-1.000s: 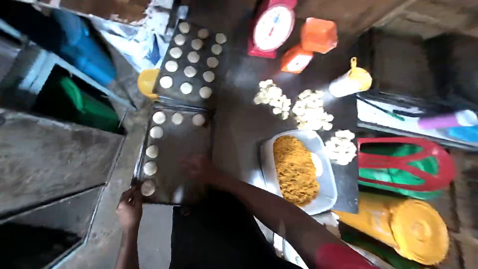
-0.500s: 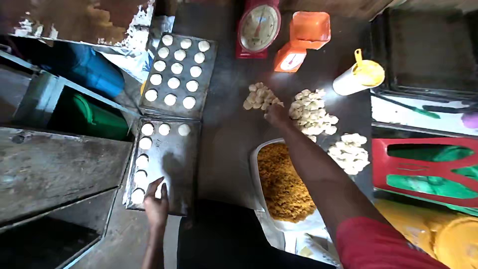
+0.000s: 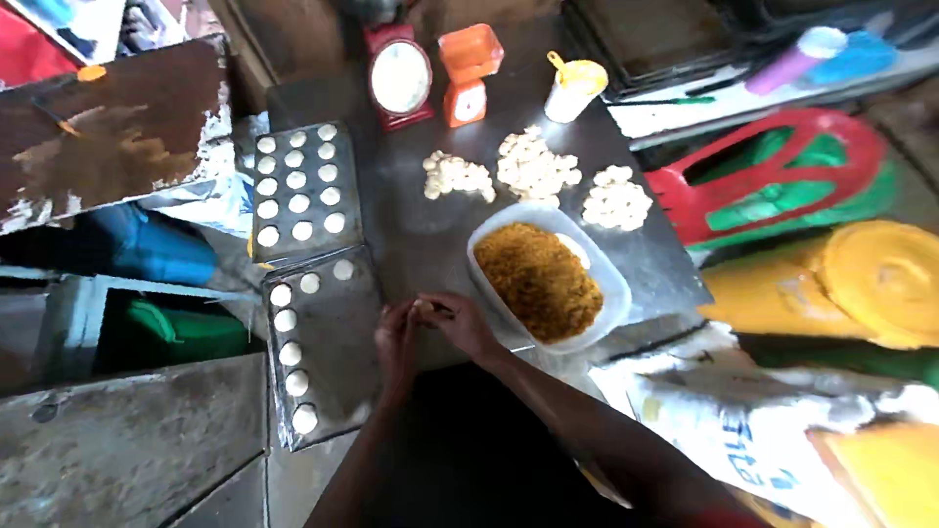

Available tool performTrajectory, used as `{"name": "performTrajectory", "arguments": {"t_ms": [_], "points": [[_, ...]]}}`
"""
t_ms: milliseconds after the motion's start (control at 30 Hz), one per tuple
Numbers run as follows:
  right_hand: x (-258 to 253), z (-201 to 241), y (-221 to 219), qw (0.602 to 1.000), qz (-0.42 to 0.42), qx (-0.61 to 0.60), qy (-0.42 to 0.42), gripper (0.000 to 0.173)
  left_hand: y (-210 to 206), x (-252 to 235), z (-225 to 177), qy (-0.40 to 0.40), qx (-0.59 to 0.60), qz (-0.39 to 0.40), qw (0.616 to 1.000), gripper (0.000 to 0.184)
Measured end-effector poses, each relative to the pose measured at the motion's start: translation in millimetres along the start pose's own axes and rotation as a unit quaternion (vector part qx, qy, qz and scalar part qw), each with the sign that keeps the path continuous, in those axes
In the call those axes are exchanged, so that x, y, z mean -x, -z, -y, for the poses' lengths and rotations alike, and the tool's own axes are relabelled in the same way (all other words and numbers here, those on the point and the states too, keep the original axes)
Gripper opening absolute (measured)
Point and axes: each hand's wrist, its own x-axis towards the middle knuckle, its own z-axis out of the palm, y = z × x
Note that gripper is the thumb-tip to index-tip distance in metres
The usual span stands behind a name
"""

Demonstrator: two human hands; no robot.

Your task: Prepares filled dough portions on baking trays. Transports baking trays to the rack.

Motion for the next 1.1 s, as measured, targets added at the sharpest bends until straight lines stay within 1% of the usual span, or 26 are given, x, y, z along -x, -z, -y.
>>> {"name": "performTrajectory", "arguments": {"t_ms": [33, 67, 100, 167, 200, 233, 267, 300, 367, 433, 500, 533, 567, 600, 633, 667, 700, 733, 767, 833, 867, 933, 967, 1000, 1033, 1100], "points": [[8, -2, 3, 0.998, -0.044, 0.029, 0.031, 0.027, -5, 6, -6, -0.008, -0.006, 0.023, 1.0, 0.024], [15, -6, 8, 0.995, -0.08, 0.029, 0.052, 0.022, -10, 12, -9, -0.016, 0.005, 0.041, 0.999, 0.024], [21, -8, 14, 0.994, -0.097, 0.001, 0.042, 0.02, -15, 17, -10, -0.025, 0.02, 0.054, 0.998, 0.024], [32, -5, 25, 0.984, -0.12, -0.126, -0.028, 0.02, -23, 19, -8, -0.049, 0.042, 0.075, 0.995, 0.023], [39, -1, 29, 0.966, -0.13, -0.21, -0.077, 0.023, -27, 19, -8, -0.052, 0.052, 0.085, 0.994, 0.022], [48, -1, 31, 0.948, -0.138, -0.265, -0.11, 0.025, -30, 20, -9, -0.045, 0.066, 0.102, 0.992, 0.021], [57, -4, 33, 0.943, -0.139, -0.276, -0.121, 0.026, -32, 21, -10, -0.027, 0.088, 0.128, 0.987, 0.02], [66, -11, 35, 0.951, -0.129, -0.251, -0.125, 0.025, -33, 21, -12, 0.008, 0.121, 0.165, 0.979, 0.02], [81, -22, 46, 0.971, -0.071, -0.178, -0.145, 0.026, -33, 26, -15, 0.124, 0.21, 0.235, 0.941, 0.023], [87, -20, 67, 0.967, 0.014, -0.183, -0.178, 0.024, -37, 29, -14, 0.215, 0.27, 0.285, 0.894, 0.027], [80, -16, 95, 0.942, 0.078, -0.245, -0.215, 0.021, -48, 28, -12, 0.233, 0.288, 0.307, 0.877, 0.032], [72, -17, 111, 0.936, 0.079, -0.26, -0.222, 0.019, -54, 25, -11, 0.231, 0.282, 0.304, 0.88, 0.038], [58, -22, 128, 0.941, 0.056, -0.256, -0.216, 0.017, -60, 19, -9, 0.223, 0.265, 0.293, 0.891, 0.043], [41, -33, 147, 0.956, 0.015, -0.222, -0.19, 0.017, -65, 11, -7, 0.218, 0.236, 0.273, 0.907, 0.045], [22, -49, 167, 0.98, -0.038, -0.126, -0.148, 0.017, -67, 4, -4, 0.214, 0.202, 0.255, 0.921, 0.043], [2, -72, 186, 0.991, -0.091, 0.025, -0.1, 0.019, -66, -2, 0, 0.209, 0.167, 0.238, 0.934, 0.041], [-17, -94, 202, 0.974, -0.133, 0.167, -0.071, 0.023, -63, -7, 2, 0.202, 0.133, 0.224, 0.944, 0.039], [-32, -109, 213, 0.95, -0.142, 0.268, -0.076, 0.029, -59, -11, 3, 0.199, 0.108, 0.212, 0.951, 0.038], [-44, -120, 218, 0.931, -0.122, 0.331, -0.092, 0.034, -57, -14, 4, 0.202, 0.094, 0.196, 0.955, 0.036], [-54, -129, 207, 0.91, -0.041, 0.396, -0.115, 0.043, -52, -15, 10, 0.207, 0.075, 0.167, 0.961, 0.035], [-58, -136, 196, 0.897, -0.004, 0.429, -0.11, 0.046, -49, -14, 13, 0.208, 0.069, 0.157, 0.963, 0.034], [-65, -150, 186, 0.875, 0.049, 0.477, -0.066, 0.046, -45, -11, 16, 0.215, 0.073, 0.136, 0.964, 0.035], [-68, -157, 188, 0.87, 0.061, 0.486, -0.049, 0.045, -44, -7, 16, 0.222, 0.075, 0.127, 0.964, 0.035], [-73, -164, 194, 0.874, 0.06, 0.481, -0.035, 0.04, -43, -3, 17, 0.229, 0.078, 0.119, 0.963, 0.034], [-78, -169, 202, 0.88, 0.049, 0.471, -0.024, 0.033, -44, 0, 18, 0.232, 0.08, 0.111, 0.963, 0.034], [-87, -163, 214, 0.907, 0.023, 0.419, -0.042, 0.025, -43, 4, 18, 0.233, 0.083, 0.106, 0.963, 0.033]]}}
